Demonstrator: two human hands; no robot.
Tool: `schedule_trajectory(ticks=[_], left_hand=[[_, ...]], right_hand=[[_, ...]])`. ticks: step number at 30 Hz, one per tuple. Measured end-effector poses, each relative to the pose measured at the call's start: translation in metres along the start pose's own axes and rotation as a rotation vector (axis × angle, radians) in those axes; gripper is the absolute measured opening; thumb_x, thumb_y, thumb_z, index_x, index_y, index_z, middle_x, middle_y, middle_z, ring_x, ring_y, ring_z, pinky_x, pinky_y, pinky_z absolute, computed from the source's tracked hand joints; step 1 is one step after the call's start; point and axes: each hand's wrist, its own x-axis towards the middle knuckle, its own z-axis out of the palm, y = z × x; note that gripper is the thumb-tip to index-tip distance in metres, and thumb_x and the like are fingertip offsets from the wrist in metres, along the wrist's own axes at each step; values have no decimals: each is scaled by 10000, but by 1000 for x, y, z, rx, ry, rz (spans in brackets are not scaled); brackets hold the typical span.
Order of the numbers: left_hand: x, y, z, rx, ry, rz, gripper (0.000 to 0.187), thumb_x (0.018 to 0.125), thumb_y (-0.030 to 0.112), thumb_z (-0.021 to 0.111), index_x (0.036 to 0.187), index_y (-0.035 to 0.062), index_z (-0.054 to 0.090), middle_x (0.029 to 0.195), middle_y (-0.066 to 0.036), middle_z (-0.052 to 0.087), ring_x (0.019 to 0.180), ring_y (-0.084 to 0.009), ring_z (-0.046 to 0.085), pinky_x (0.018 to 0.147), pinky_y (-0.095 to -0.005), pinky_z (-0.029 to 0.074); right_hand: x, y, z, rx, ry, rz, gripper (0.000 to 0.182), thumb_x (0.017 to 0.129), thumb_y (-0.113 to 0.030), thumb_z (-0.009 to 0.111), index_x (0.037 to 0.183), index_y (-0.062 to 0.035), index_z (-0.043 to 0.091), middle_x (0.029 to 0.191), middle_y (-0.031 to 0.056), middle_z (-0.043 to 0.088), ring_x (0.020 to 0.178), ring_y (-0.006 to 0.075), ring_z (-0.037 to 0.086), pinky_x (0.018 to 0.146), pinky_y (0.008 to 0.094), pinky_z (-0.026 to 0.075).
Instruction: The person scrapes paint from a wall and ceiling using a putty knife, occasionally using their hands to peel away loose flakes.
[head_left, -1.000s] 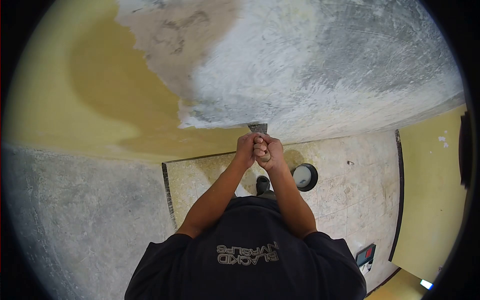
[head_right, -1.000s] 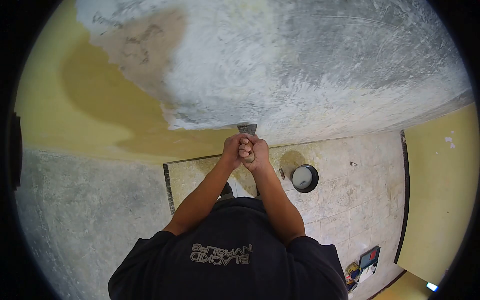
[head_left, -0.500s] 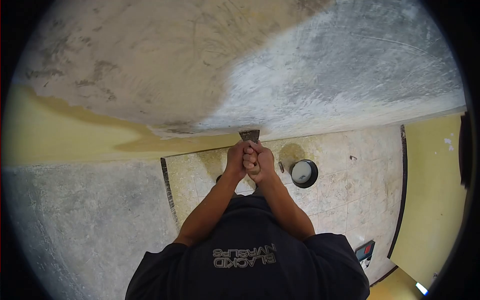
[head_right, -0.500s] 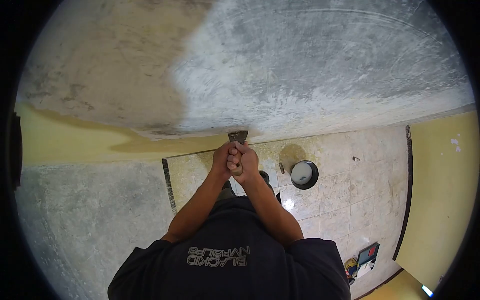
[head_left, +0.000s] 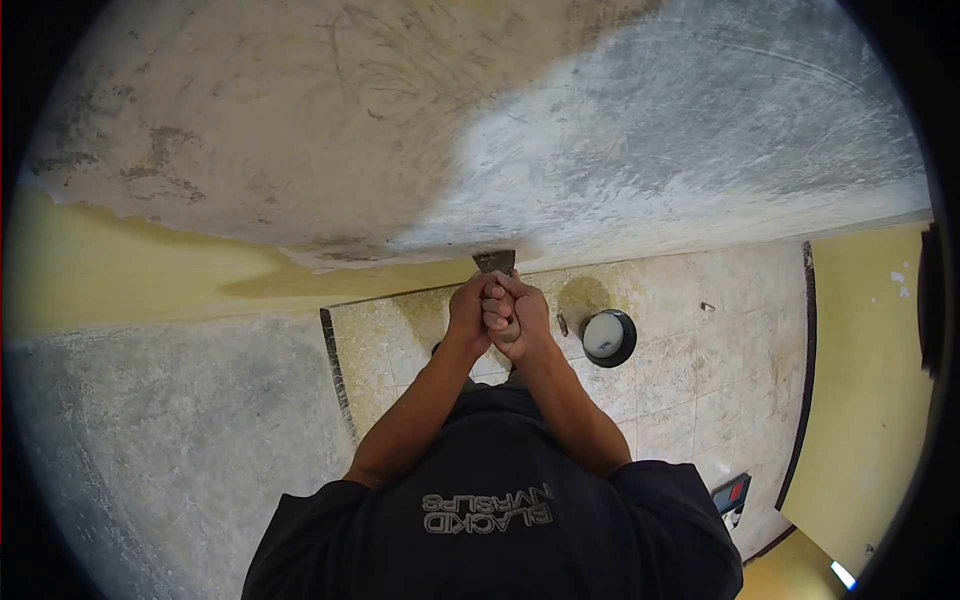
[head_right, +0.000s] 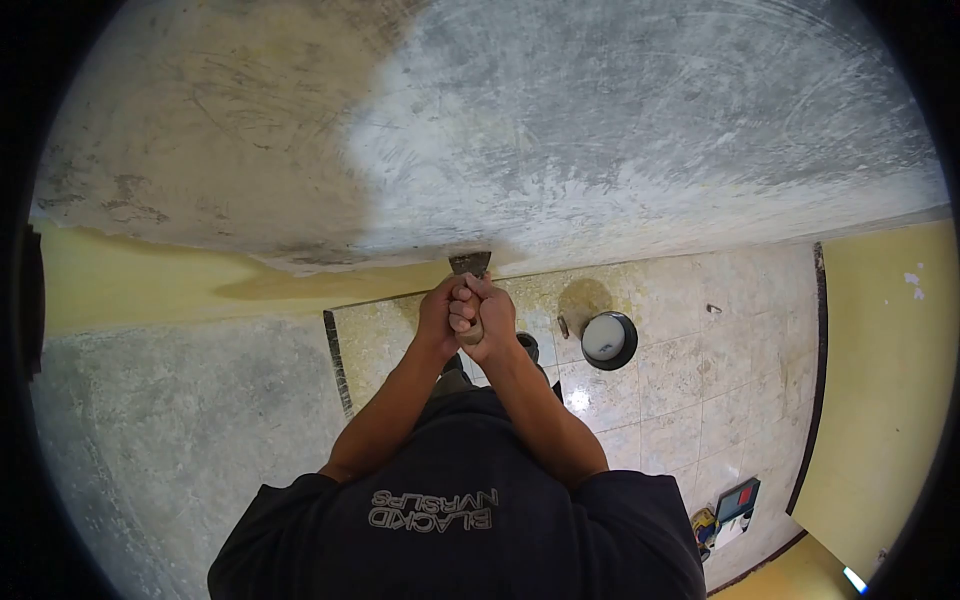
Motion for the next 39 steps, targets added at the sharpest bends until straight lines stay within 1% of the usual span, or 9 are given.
schedule_trajectory(ticks=[4, 23, 25, 27, 28, 31, 32, 34, 39], left_hand=[[9, 11, -12, -4, -99, -169, 218, 879, 181, 507, 712, 51, 562, 549, 20, 484, 365, -48, 396, 301, -167, 331], [56, -1, -74, -103, -199, -276, 226, 900, 161, 461, 679, 113, 453, 553, 14, 473, 345, -68, 345, 285, -188, 281], [38, -7, -56, 33, -254, -220, 155, 884, 153, 502, 740, 98, 480, 634, -8, 518, 447, -84, 458, 353, -186, 358], [20, -17, -24, 456, 184, 65, 117, 891, 195, 524, 824, 98, 526, 646, 14, 492, 529, -94, 483, 456, -221, 409], [24, -14, -37, 426, 72, 0, 189, 877, 213, 564, 1017, 99, 508, 845, -23, 537, 816, -152, 534, 718, -327, 445], [50, -17, -50, 65, 371, 165, 243, 883, 210, 556, 1089, 128, 456, 1006, -16, 527, 1019, -167, 472, 866, -413, 349], [68, -15, -64, -115, 331, 282, 338, 880, 156, 531, 1191, 150, 399, 1094, 15, 479, 1092, -148, 387, 902, -419, 263], [84, -7, -68, -189, 309, 416, 373, 876, 125, 499, 1230, 161, 389, 1079, 23, 484, 1048, -137, 404, 886, -407, 268], [64, -12, -32, -270, 238, 813, 599, 854, 56, 383, 1422, 175, 236, 1133, 45, 476, 940, -113, 426, 843, -283, 277]], right_hand=[[1, 8, 12, -44, -7, -47, 138, 947, -167, 427, 839, -83, 438, 653, 26, 459, 432, 107, 396, 345, 237, 334], [44, 8, -31, -91, 145, 18, 70, 928, -142, 421, 860, -136, 406, 656, 7, 445, 427, 100, 376, 351, 245, 319], [33, -6, -41, -168, 129, 22, 75, 940, -156, 424, 877, -121, 401, 661, 3, 451, 426, 90, 367, 346, 243, 324], [19, -29, -54, -330, -46, 162, 48, 944, -153, 412, 929, -107, 410, 677, 6, 451, 437, 84, 360, 349, 245, 332], [14, -36, -58, -338, -52, 172, 48, 944, -153, 412, 929, -107, 410, 677, 6, 451, 437, 84, 360, 349, 245, 332], [-1, -38, -66, -699, 44, 71, 197, 948, -155, 409, 1137, -103, 426, 707, 8, 459, 451, 78, 375, 360, 246, 352], [-8, -40, -62, -879, 78, 57, 289, 946, -155, 409, 1232, -123, 386, 721, 8, 464, 456, 76, 387, 367, 247, 363], [-14, -42, -66, -1134, 61, 29, 493, 937, -156, 405, 1407, -133, 257, 746, 11, 487, 474, 73, 427, 384, 245, 388], [-25, -41, -85, -1315, 43, -8, 450, 930, -157, 404, 1360, -61, 315, 755, 23, 514, 475, 77, 454, 382, 245, 396]])
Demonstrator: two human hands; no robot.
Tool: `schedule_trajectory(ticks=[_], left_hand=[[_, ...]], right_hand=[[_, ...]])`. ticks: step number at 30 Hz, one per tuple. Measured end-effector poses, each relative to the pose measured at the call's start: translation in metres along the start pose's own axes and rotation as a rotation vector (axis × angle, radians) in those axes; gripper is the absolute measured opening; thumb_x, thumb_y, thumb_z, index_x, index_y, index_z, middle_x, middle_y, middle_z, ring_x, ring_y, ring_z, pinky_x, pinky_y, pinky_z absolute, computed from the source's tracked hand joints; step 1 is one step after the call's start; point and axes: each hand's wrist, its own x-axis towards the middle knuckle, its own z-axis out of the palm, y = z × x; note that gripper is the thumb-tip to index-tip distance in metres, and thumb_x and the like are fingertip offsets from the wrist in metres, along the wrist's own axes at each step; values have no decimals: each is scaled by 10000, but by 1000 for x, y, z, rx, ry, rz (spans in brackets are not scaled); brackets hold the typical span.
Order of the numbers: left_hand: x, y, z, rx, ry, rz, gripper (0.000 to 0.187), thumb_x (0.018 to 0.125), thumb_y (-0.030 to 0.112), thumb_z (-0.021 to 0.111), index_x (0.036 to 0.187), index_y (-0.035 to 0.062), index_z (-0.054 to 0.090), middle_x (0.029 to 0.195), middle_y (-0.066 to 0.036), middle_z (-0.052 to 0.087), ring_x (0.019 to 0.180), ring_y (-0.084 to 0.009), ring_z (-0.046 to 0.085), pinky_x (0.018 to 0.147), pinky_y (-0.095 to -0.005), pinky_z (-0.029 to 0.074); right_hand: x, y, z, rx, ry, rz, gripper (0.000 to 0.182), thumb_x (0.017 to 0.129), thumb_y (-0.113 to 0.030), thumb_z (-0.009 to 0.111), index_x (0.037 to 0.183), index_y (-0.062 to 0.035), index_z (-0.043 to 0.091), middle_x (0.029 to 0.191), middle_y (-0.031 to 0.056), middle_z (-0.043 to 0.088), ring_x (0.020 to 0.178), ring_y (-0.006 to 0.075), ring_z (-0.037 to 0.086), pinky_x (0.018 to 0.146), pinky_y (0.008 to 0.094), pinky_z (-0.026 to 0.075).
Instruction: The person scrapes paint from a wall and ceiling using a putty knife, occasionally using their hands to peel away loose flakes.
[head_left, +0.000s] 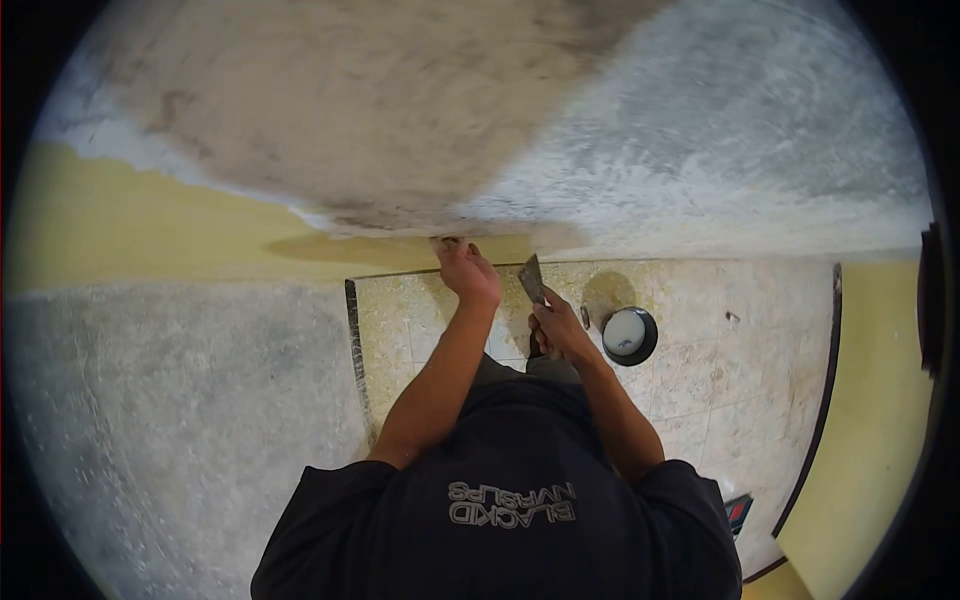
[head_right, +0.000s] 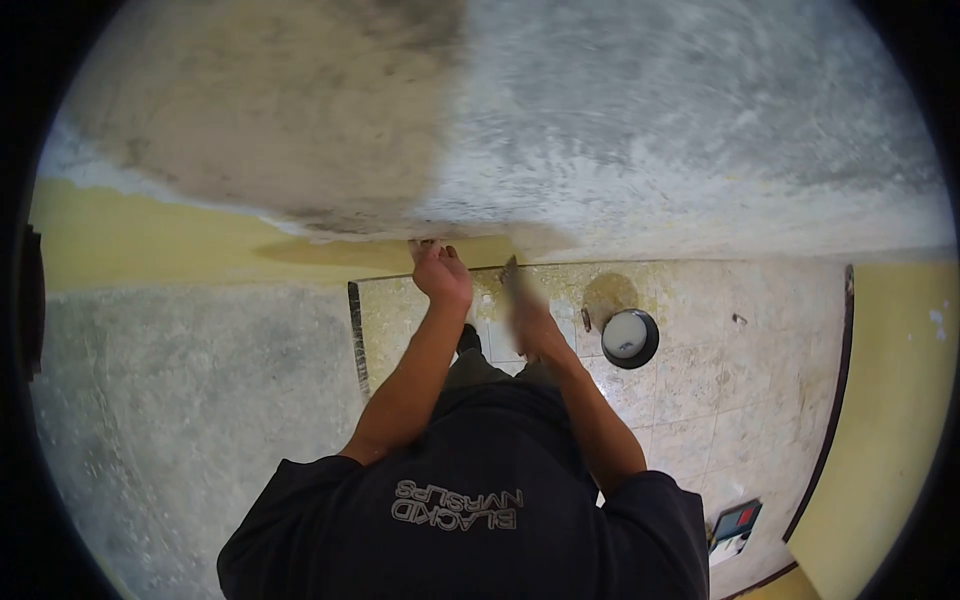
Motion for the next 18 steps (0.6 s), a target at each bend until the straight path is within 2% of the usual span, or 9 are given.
schedule_trajectory(ticks=[2, 4, 8, 10, 11, 12, 13, 17, 18], left_hand=[[-14, 15, 8, -96, -40, 56, 622, 884, 76, 382, 1456, 153, 153, 1290, 35, 401, 1009, -110, 403, 869, -247, 269], [-18, 30, 8, 1, -126, 242, 631, 921, 64, 373, 1463, 89, 50, 1515, -73, 105, 1364, -169, 171, 1103, -300, 138], [21, 38, -18, 88, -94, 298, 615, 973, 282, 369, 1472, 143, 37, 1458, -21, 215, 1247, -131, 270, 1052, -295, 154], [49, 23, -51, 177, -169, 50, 663, 978, 350, 342, 1457, 120, -54, 1526, -105, -58, 1408, -219, -19, 1120, -405, 6], [41, 42, -44, 164, -172, 58, 663, 978, 350, 342, 1457, 120, -54, 1526, -105, -58, 1408, -219, -19, 1120, -405, 6], [24, 72, -32, 5, -60, -304, 694, 960, 427, 341, 1459, 141, -47, 1526, -99, -16, 1404, -228, 20, 1112, -423, 19], [13, 93, -29, -153, 55, -668, 730, 943, 504, 340, 1462, 161, -41, 1527, -93, 27, 1400, -237, 58, 1105, -441, 32], [26, 98, -73, 79, -125, -509, 795, 910, 557, 383, 1460, 174, -45, 1526, -103, 11, 1400, -288, 52, 1091, -507, 74], [31, 102, -76, 57, -148, -488, 754, 917, 525, 404, 1458, 163, 23, 1508, -109, 96, 1375, -287, 143, 1071, -491, 150]], right_hand=[[-9, 7, -1, 73, 52, 45, 433, 925, -142, 405, 1345, -62, 335, 736, 23, 517, 475, 77, 462, 380, 242, 396], [-8, 22, -8, 52, 23, 77, 443, 926, -140, 408, 1355, -67, 325, 742, 33, 523, 479, 82, 463, 391, 246, 408], [-16, 27, -4, -138, -16, -7, 480, 923, -135, 421, 1381, -61, 295, 782, 51, 550, 489, 83, 467, 421, 229, 423], [-15, 28, 7, -172, 10, -62, 486, 914, -129, 432, 1381, -62, 318, 776, 62, 583, 499, 105, 486, 474, 258, 444], [-14, 25, 16, -316, 94, -127, 480, 904, -117, 440, 1370, -64, 339, 769, 62, 591, 519, 115, 500, 491, 268, 449], [-12, 23, 23, -457, 182, -192, 475, 894, -105, 447, 1359, -65, 361, 761, 63, 598, 540, 125, 515, 508, 277, 454], [0, 35, 26, -646, 292, -415, 439, 897, -123, 459, 1333, -86, 423, 716, 141, 607, 548, 244, 568, 576, 373, 456], [-7, -18, 89, -762, 362, -383, 391, 896, -187, 503, 1276, -96, 493, 728, 228, 587, 654, 376, 587, 603, 448, 445], [-1, -22, 101, -776, 372, -367, 391, 896, -187, 503, 1276, -96, 493, 728, 228, 587, 654, 376, 587, 603, 448, 445]])
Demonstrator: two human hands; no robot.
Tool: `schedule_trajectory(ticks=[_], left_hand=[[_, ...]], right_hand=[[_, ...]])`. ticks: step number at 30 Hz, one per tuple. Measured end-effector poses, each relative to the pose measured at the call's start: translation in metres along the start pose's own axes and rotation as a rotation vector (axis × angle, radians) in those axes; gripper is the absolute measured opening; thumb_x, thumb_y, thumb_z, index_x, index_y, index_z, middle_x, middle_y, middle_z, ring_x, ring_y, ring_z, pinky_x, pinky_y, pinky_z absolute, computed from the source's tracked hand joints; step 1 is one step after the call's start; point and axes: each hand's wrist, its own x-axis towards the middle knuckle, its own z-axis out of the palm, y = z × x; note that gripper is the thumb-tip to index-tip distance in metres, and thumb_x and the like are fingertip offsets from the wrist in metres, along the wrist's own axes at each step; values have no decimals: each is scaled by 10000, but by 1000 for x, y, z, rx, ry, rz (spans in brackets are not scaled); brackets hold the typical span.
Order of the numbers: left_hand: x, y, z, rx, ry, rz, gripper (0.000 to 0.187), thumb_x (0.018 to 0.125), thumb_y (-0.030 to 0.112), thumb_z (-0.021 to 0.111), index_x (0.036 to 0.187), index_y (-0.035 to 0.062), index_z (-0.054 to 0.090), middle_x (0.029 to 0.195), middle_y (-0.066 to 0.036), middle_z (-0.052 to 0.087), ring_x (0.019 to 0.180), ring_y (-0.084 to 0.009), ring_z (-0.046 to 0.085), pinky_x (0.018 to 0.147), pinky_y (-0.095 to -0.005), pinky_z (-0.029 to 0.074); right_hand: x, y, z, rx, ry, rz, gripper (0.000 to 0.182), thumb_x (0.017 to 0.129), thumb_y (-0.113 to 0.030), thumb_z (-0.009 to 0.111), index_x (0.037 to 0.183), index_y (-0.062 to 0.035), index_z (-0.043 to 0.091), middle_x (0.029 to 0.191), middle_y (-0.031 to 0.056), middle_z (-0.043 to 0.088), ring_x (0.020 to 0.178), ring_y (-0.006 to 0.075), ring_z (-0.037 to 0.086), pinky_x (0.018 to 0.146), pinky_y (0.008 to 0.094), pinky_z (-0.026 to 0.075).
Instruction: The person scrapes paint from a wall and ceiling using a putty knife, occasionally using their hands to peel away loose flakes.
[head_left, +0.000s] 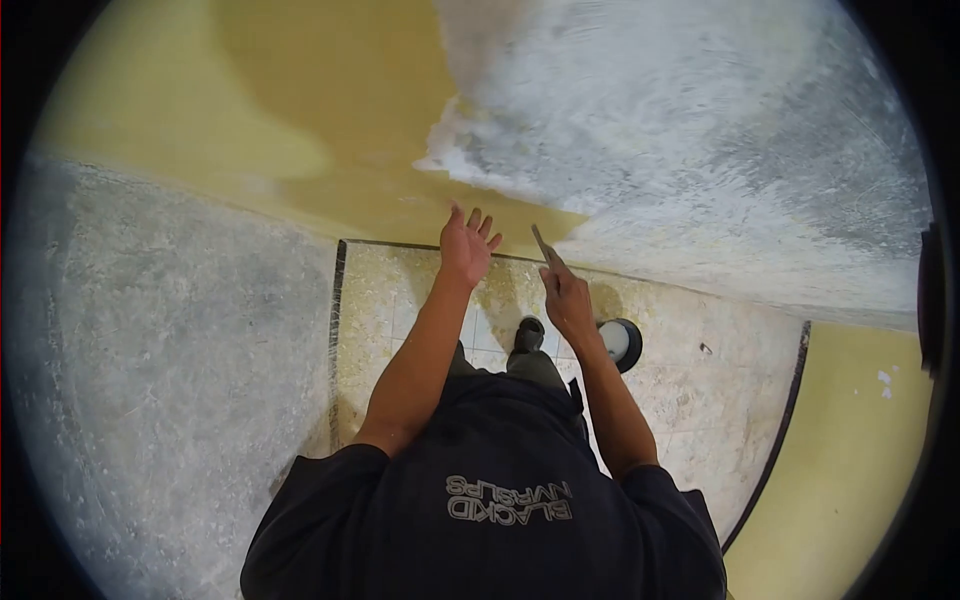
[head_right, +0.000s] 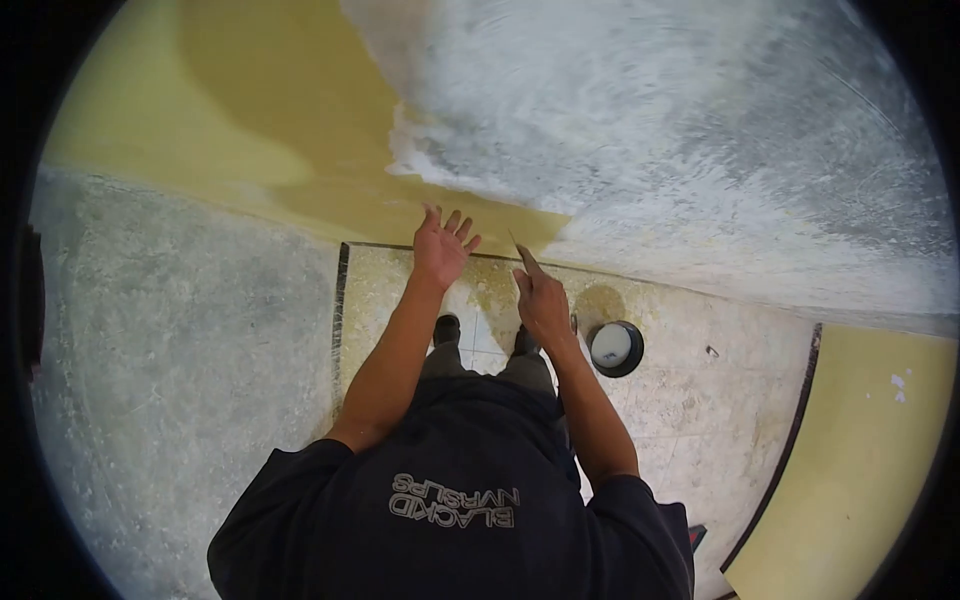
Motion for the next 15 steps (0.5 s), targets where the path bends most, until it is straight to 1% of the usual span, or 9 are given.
schedule_trajectory(ticks=[1, 2, 4, 5, 7, 11, 13, 14, 15], left_hand=[[0, 5, -5, -16, -24, 22, 714, 924, 493, 424, 1456, 152, 91, 1490, -116, 180, 1350, -285, 234, 1052, -475, 226], [-3, 10, -12, -32, -25, 5, 714, 924, 493, 424, 1456, 152, 91, 1490, -116, 180, 1350, -285, 234, 1052, -475, 226], [0, 23, -20, 61, -17, 64, 517, 944, 386, 459, 1359, 105, 335, 1350, -100, 414, 1143, -230, 482, 885, -386, 388], [3, 27, -23, 47, -24, 50, 517, 944, 386, 459, 1359, 105, 335, 1350, -100, 414, 1143, -230, 482, 885, -386, 388], [7, 32, -29, 237, 92, 127, 302, 954, 293, 472, 1157, 74, 513, 1178, -41, 548, 882, -152, 565, 711, -300, 407], [-1, 49, -31, 263, -41, 116, 210, 931, 226, 515, 1076, 79, 551, 1067, -6, 594, 796, -118, 559, 664, -263, 391], [-9, 59, -25, 485, -120, 222, 177, 864, 133, 566, 1029, 70, 582, 944, -36, 628, 706, -125, 566, 629, -266, 411], [-10, 63, -28, 478, -121, 222, 177, 864, 133, 566, 1029, 70, 582, 944, -36, 628, 706, -125, 566, 629, -266, 411], [-7, 66, -24, 711, -164, 435, 230, 838, 103, 565, 1067, 77, 569, 943, -58, 632, 731, -160, 576, 649, -292, 422]], right_hand=[[6, -9, 8, -81, 57, -107, 389, 894, -187, 503, 1276, -113, 496, 713, 231, 587, 674, 399, 583, 616, 469, 445], [11, -17, 14, -164, 112, -217, 387, 893, -187, 503, 1276, -130, 499, 698, 233, 587, 695, 423, 579, 629, 490, 444], [24, -33, 19, -242, 142, -241, 383, 888, -176, 502, 1269, -139, 507, 707, 242, 590, 713, 434, 579, 644, 501, 446], [29, -40, 19, -299, 166, -269, 379, 883, -166, 501, 1262, -148, 515, 715, 250, 593, 732, 444, 580, 659, 512, 448], [33, -64, 13, -331, 133, -205, 378, 875, -155, 502, 1252, -144, 524, 749, 262, 597, 750, 447, 579, 669, 516, 451], [38, -77, 11, -416, 100, -136, 377, 853, -133, 505, 1228, -137, 546, 805, 286, 599, 772, 453, 578, 678, 525, 458], [40, -85, 9, -520, 71, -129, 360, 853, -127, 498, 1208, -127, 558, 820, 279, 605, 787, 447, 581, 705, 516, 470], [41, -92, 10, -527, 71, -130, 360, 853, -127, 498, 1208, -127, 558, 820, 279, 605, 787, 447, 581, 705, 516, 470], [44, -97, 3, -561, 49, -171, 350, 853, -125, 495, 1196, -124, 564, 831, 277, 608, 794, 442, 584, 712, 514, 473]])
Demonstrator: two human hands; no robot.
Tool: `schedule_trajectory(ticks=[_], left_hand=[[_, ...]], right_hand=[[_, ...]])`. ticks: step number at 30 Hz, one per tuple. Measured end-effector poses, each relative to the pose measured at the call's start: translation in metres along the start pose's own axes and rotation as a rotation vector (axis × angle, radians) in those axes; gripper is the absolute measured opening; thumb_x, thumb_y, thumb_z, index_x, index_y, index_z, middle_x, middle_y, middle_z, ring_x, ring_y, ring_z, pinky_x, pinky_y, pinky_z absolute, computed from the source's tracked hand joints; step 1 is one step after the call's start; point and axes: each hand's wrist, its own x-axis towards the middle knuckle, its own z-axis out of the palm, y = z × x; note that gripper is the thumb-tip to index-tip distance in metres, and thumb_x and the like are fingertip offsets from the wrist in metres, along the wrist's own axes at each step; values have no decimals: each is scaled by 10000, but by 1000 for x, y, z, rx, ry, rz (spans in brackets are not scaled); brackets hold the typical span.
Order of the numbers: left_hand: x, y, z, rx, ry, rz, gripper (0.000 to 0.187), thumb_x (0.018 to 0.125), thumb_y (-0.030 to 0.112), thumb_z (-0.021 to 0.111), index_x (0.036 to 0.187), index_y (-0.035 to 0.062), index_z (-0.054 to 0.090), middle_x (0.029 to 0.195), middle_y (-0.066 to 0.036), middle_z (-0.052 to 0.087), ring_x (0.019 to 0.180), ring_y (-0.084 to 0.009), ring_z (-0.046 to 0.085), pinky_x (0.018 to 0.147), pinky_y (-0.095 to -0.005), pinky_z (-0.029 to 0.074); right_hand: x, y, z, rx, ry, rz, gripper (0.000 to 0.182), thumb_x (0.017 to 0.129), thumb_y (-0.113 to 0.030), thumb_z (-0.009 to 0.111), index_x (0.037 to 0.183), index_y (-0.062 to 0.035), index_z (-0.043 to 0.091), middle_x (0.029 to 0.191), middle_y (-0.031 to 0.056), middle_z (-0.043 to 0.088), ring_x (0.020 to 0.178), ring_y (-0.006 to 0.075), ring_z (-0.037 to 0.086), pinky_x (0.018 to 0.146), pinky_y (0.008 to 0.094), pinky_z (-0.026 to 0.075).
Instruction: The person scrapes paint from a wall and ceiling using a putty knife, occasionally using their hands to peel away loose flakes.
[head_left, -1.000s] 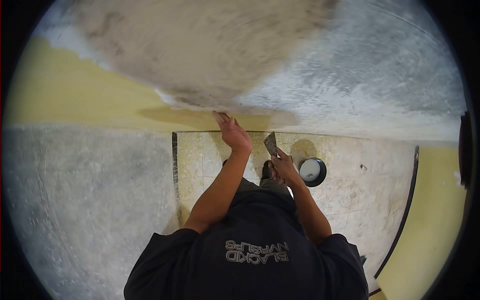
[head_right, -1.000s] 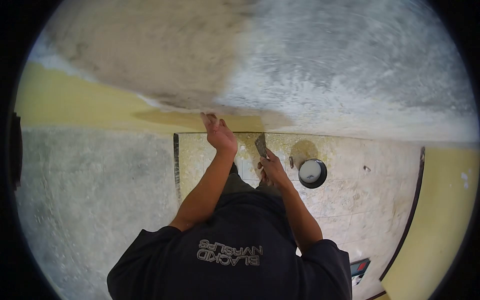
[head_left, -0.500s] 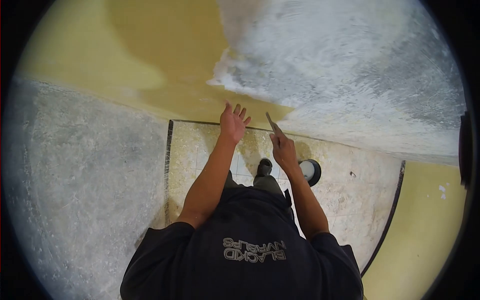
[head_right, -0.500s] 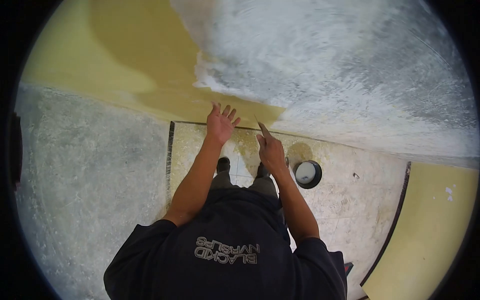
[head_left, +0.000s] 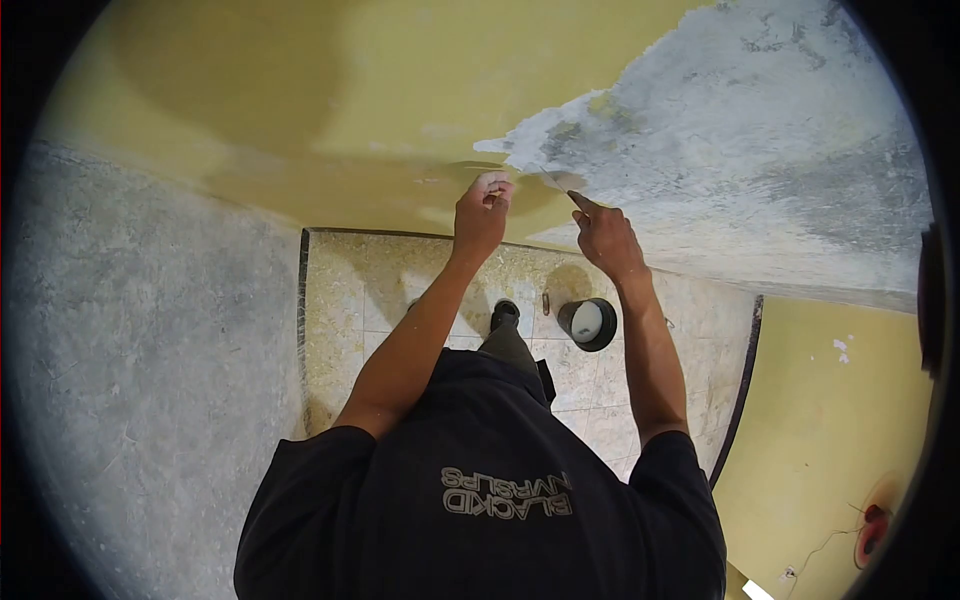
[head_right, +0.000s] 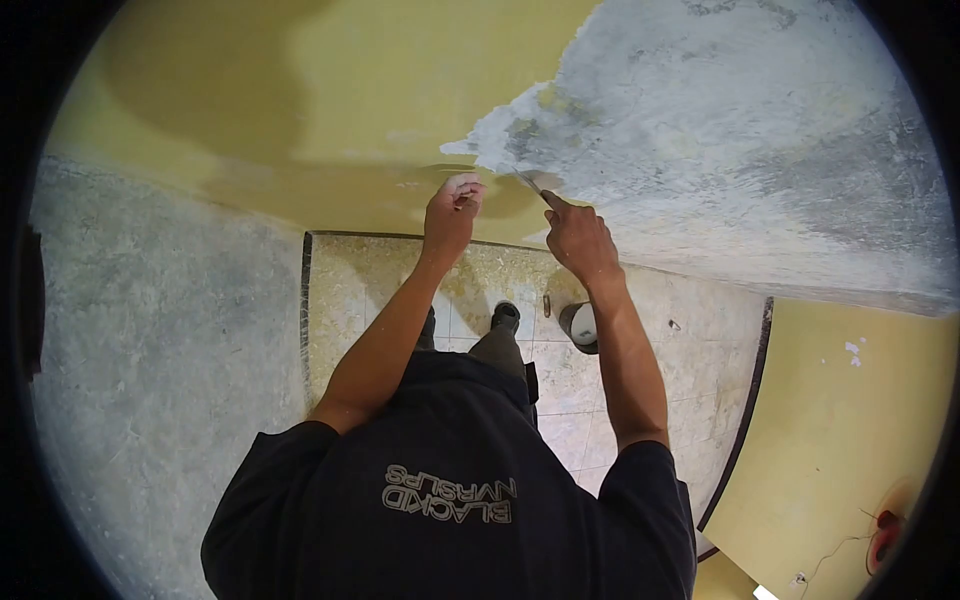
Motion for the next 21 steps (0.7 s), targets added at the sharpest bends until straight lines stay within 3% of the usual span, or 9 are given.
schedule_trajectory(ticks=[1, 2, 4, 8, 13, 17, 21], left_hand=[[3, 3, 1, 243, -23, 204, 292, 813, 72, 565, 1105, 84, 557, 942, -79, 636, 757, -195, 585, 670, -318, 433], [4, 6, -1, 238, -29, 206, 292, 813, 72, 565, 1105, 84, 557, 942, -79, 636, 757, -195, 585, 670, -318, 433], [9, 13, -8, 726, -97, 594, 408, 785, 34, 545, 1186, 105, 513, 962, -101, 630, 844, -271, 583, 727, -387, 439], [19, 10, -13, 894, -102, 650, 462, 776, 44, 546, 1228, 114, 476, 1001, -88, 611, 914, -287, 570, 762, -425, 435], [18, 8, -16, 1118, -176, 647, 393, 785, 100, 560, 1177, 101, 530, 1080, -93, 573, 910, -270, 576, 766, -424, 438], [16, 6, -22, 1078, -162, 586, 365, 775, 95, 576, 1139, 97, 558, 1074, -93, 586, 910, -273, 579, 769, -423, 435], [11, 3, -30, 814, -102, 462, 308, 780, 81, 607, 1084, 63, 565, 1004, -97, 634, 802, -273, 603, 744, -393, 464]], right_hand=[[4, -1, -6, -32, -11, -41, 340, 852, -124, 492, 1183, -122, 571, 842, 274, 611, 801, 438, 587, 719, 512, 477], [8, -4, -9, -58, -51, -32, 323, 852, -131, 483, 1160, -114, 578, 852, 272, 615, 807, 433, 595, 727, 507, 483], [18, -8, -6, -105, -76, -46, 320, 852, -136, 478, 1155, -112, 579, 851, 274, 616, 807, 436, 596, 728, 508, 483], [15, -28, -8, -209, -108, -4, 320, 852, -145, 468, 1150, -114, 580, 845, 278, 617, 804, 452, 597, 726, 514, 488], [16, -26, 2, -173, -58, -3, 322, 848, -150, 475, 1150, -109, 579, 814, 277, 617, 798, 451, 604, 717, 515, 494], [17, -29, 6, -226, -86, -22, 320, 846, -154, 476, 1139, -92, 587, 822, 288, 615, 793, 451, 605, 721, 518, 492], [28, -21, 20, -112, -106, -59, 297, 849, -166, 476, 1111, -88, 593, 837, 286, 613, 798, 467, 595, 726, 523, 487]])
